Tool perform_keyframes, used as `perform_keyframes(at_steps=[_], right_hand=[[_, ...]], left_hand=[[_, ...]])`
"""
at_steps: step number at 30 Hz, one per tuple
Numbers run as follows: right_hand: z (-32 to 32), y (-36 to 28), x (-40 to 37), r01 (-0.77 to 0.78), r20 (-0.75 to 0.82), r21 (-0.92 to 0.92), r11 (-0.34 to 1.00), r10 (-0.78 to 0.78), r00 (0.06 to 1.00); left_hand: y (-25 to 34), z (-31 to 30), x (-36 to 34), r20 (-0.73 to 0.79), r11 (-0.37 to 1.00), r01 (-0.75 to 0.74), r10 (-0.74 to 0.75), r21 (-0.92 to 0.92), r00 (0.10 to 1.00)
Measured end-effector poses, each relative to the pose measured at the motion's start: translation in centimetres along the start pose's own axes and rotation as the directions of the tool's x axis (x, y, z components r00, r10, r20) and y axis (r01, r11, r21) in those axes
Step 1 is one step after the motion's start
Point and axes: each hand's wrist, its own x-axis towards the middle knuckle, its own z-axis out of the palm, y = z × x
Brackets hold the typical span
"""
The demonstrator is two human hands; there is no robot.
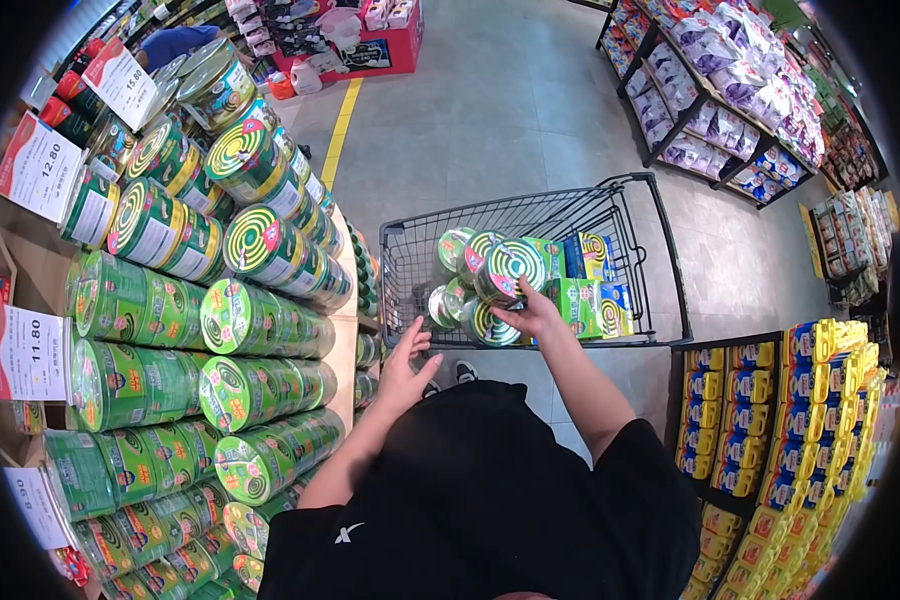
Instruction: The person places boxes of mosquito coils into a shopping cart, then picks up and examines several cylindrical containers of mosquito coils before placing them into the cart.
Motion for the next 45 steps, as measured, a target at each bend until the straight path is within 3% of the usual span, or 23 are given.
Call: perform_keyframes(at_steps=[11,14,15,18,20,21,24,31,36,45], right_hand=[[0.1,0.0,-1.4,-0.004,-0.065,-0.129,0.992,-0.005,0.998],[0.4,0.9,-2.9,-0.099,-0.124,-0.192,0.976,0.076,0.989],[2.8,2.3,-5.5,-0.089,-0.293,-0.217,0.972,0.023,0.956],[3.6,6.2,-8.6,-0.092,0.028,-0.399,0.912,0.112,0.993],[6.0,8.1,-11.5,0.032,0.242,-0.684,0.728,0.187,0.952],[7.7,8.8,-13.0,0.096,0.279,-0.774,0.626,0.202,0.939],[8.2,10.7,-12.7,0.244,0.374,-0.840,0.485,0.190,0.908],[8.9,11.9,-12.5,0.284,0.382,-0.840,0.463,0.131,0.915],[9.1,12.6,-12.2,0.343,0.447,-0.836,0.427,0.170,0.878],[10.2,14.4,-12.4,0.344,0.485,-0.805,0.483,0.203,0.850]], left_hand=[[-1.3,-0.1,-0.6,-0.003,0.988,0.099,-0.101,-0.120,0.995],[-2.0,-0.2,-0.7,-0.017,0.983,0.100,-0.104,-0.154,0.994],[-1.9,-0.1,-0.8,-0.029,0.980,0.101,-0.107,-0.171,0.994],[-1.6,-0.1,-1.0,0.019,0.978,0.126,-0.125,-0.164,0.992],[-1.1,-0.2,-1.0,0.058,0.988,0.101,-0.095,-0.115,0.994],[-0.7,-0.3,-1.0,0.067,0.995,0.065,-0.060,-0.079,0.996],[-0.8,-0.4,-0.9,0.057,0.997,0.020,-0.016,-0.069,0.998],[-1.3,-1.6,-1.5,0.042,0.998,-0.021,0.023,-0.062,0.999],[-1.8,-2.7,-2.1,0.046,0.997,-0.038,0.041,-0.064,0.998],[-2.3,-5.0,-2.8,0.086,0.992,-0.022,0.033,-0.126,0.996]])
